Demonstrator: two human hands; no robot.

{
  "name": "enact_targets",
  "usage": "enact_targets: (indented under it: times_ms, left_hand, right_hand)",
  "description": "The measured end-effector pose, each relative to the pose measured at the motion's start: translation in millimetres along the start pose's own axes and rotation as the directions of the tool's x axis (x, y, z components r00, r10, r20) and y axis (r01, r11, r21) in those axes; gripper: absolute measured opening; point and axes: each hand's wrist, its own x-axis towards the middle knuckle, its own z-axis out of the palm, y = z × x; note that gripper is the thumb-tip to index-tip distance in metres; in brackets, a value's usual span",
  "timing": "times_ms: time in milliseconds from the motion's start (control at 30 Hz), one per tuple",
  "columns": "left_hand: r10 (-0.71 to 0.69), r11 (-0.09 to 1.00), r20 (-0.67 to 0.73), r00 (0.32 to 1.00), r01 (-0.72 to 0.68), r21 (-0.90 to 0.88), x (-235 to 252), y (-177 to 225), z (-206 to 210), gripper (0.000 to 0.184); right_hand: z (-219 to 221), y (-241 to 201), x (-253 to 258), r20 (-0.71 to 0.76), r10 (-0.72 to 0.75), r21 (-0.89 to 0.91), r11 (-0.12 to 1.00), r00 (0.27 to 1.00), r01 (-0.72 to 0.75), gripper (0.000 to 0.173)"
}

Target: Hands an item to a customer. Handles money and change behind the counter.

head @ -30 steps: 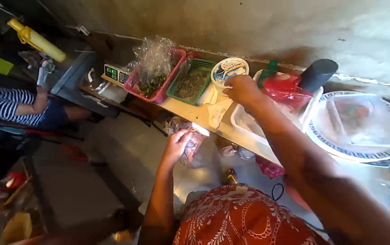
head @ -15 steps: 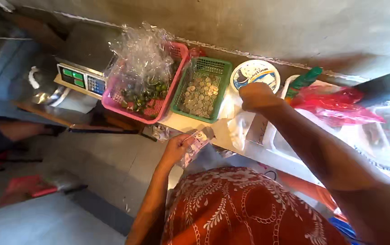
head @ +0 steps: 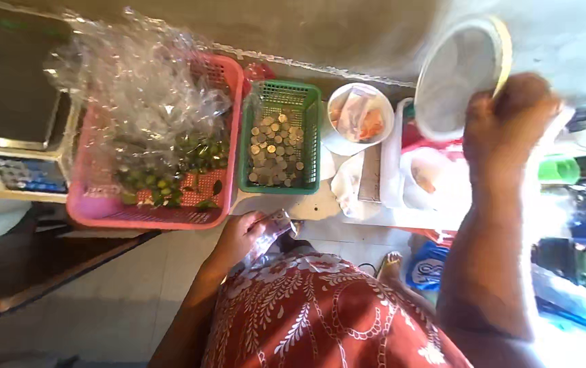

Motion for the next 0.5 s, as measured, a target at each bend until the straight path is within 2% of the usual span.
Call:
enact_targets:
  times_ms: [100,233,300,400,500]
  left_hand:
    - [-0.036,0.999,0.015,0.999,0.036,0.002,3,4,-1,0.026]
    - [-0.052,0.997,0.136,0.989,0.044,0.056,14,21,-4,0.029]
    - [-0.034,0.997,0.177,0.984,0.022,0.067,21,30,-4,0.030]
    - [-0.010,0.999,0.184,0.983,0.002,0.047,31,38,-1,0.031]
    - [0.037,0.999,0.146,0.989,-0.040,0.022,40,45,1,0.032]
  right_hand:
    - [15,14,-55,0.000,0.144,0.130,0.981,0.990,-0.143,0.040]
    - [60,21,-74,0.102,0.269,0.221,0.933,0.958,-0.285,0.062]
    - [82,22,-61,0.084,0.259,0.186,0.944,0.962,-0.271,0.061]
    - [85,21,-30,0.116,0.243,0.044,0.967,0.963,-0.249,0.053]
    - [65,18,1,0.109,0.056,-0.002,0.998,0.992,-0.056,0.038]
